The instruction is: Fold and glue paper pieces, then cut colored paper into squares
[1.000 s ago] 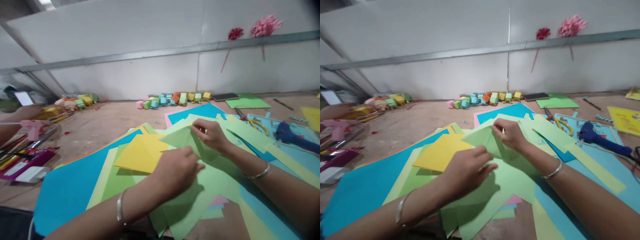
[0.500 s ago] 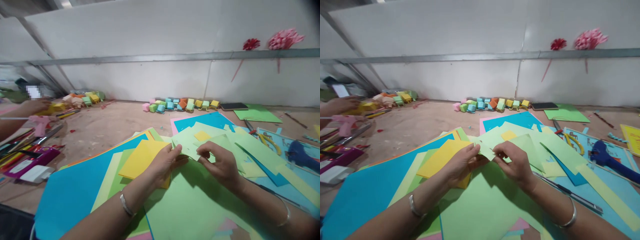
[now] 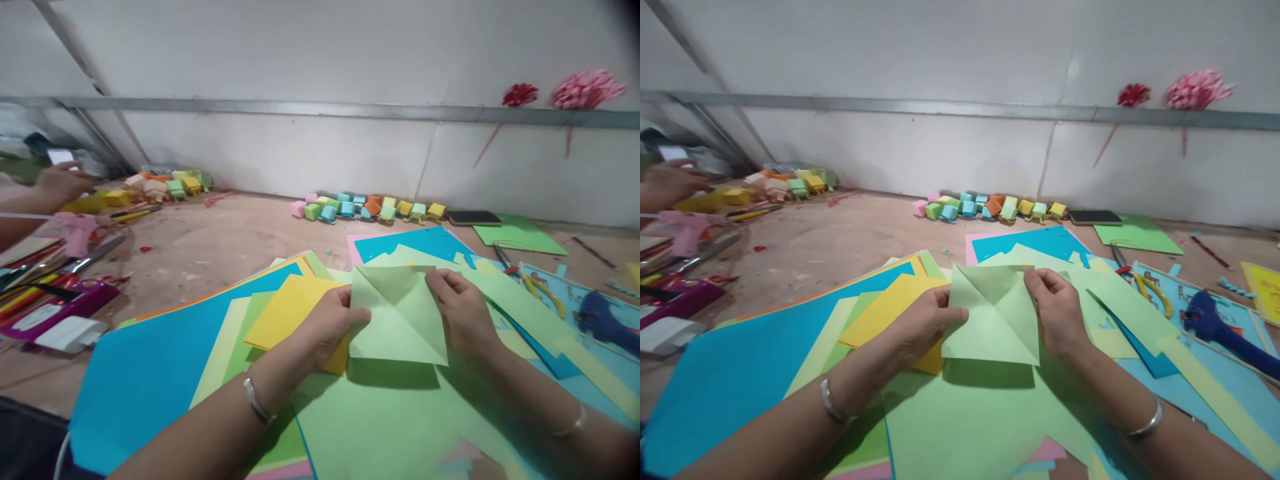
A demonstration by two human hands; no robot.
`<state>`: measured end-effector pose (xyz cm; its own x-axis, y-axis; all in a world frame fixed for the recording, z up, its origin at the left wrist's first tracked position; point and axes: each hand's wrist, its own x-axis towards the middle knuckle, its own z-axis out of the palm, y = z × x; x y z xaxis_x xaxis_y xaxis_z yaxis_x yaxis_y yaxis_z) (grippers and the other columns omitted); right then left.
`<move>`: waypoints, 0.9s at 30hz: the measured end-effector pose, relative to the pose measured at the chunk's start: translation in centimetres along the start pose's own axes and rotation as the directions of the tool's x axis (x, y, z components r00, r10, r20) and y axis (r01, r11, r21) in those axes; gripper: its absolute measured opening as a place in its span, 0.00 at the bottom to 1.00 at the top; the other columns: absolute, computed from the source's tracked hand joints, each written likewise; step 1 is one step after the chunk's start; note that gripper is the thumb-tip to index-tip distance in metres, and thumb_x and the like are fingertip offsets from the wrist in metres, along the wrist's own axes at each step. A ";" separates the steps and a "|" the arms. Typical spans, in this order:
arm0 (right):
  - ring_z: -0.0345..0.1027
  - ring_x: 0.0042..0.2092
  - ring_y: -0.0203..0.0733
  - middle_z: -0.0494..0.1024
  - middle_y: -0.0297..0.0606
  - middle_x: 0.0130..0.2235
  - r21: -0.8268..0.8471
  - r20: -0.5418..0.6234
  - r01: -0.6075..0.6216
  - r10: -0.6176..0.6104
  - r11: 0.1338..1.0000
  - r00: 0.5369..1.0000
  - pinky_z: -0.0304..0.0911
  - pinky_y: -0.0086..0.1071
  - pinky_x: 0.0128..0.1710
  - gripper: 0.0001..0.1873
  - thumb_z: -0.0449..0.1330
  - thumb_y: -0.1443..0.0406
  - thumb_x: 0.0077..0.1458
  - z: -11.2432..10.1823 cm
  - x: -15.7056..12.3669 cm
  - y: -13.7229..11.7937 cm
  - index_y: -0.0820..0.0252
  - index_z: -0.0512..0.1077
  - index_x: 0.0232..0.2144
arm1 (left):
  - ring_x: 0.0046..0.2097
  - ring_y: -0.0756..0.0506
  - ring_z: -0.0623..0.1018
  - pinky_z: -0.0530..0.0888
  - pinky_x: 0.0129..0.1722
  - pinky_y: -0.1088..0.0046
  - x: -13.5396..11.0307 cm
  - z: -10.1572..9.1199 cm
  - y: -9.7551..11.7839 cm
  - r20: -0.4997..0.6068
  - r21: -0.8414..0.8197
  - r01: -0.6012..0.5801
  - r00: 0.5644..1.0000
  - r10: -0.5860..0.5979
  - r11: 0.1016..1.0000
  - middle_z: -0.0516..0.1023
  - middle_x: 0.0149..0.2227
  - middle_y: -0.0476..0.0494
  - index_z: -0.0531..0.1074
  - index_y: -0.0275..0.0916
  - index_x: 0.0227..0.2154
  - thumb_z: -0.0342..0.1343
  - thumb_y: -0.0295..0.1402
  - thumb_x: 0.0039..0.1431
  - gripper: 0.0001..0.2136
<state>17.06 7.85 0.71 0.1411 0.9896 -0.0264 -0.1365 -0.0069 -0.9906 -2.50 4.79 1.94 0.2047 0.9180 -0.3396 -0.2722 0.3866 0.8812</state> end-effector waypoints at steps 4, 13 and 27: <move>0.59 0.22 0.34 0.68 0.30 0.21 -0.007 0.001 -0.008 0.008 1.000 1.000 0.59 0.29 0.20 0.22 0.71 0.48 0.39 -0.4 0.5 0.5 0.57 0.70 0.23 | 0.27 0.47 0.78 0.73 0.29 0.75 -0.1 -0.1 0.7 0.009 -0.050 0.032 0.999 -0.032 0.998 0.81 0.26 0.44 0.78 0.33 0.31 0.62 0.23 0.34 0.14; 0.63 0.25 0.33 0.70 0.30 0.23 -0.079 0.123 -0.011 0.021 0.997 0.992 0.60 0.27 0.23 0.21 0.68 0.48 0.45 -0.5 0.8 0.8 0.58 0.72 0.28 | 0.28 0.47 0.79 0.73 0.28 0.75 0.3 -0.6 1.0 -0.110 0.017 -0.015 0.994 0.017 1.000 0.82 0.28 0.45 0.78 0.34 0.35 0.61 0.22 0.37 0.16; 0.74 0.33 0.44 0.80 0.39 0.32 -0.166 0.299 0.012 0.038 0.986 0.954 0.70 0.34 0.31 0.19 0.70 0.58 0.44 -0.1 -0.4 0.6 0.60 0.74 0.37 | 0.27 0.46 0.78 0.74 0.29 0.72 0.7 -1.0 0.6 -0.229 0.085 -0.039 0.972 0.058 0.996 0.82 0.29 0.42 0.80 0.32 0.29 0.71 0.30 0.34 0.15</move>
<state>17.02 7.42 0.08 -0.1637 0.9862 -0.0230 0.0302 -0.0183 -0.9994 -3.45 5.72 1.94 -0.0326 0.9344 -0.3546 -0.1995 0.3416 0.9184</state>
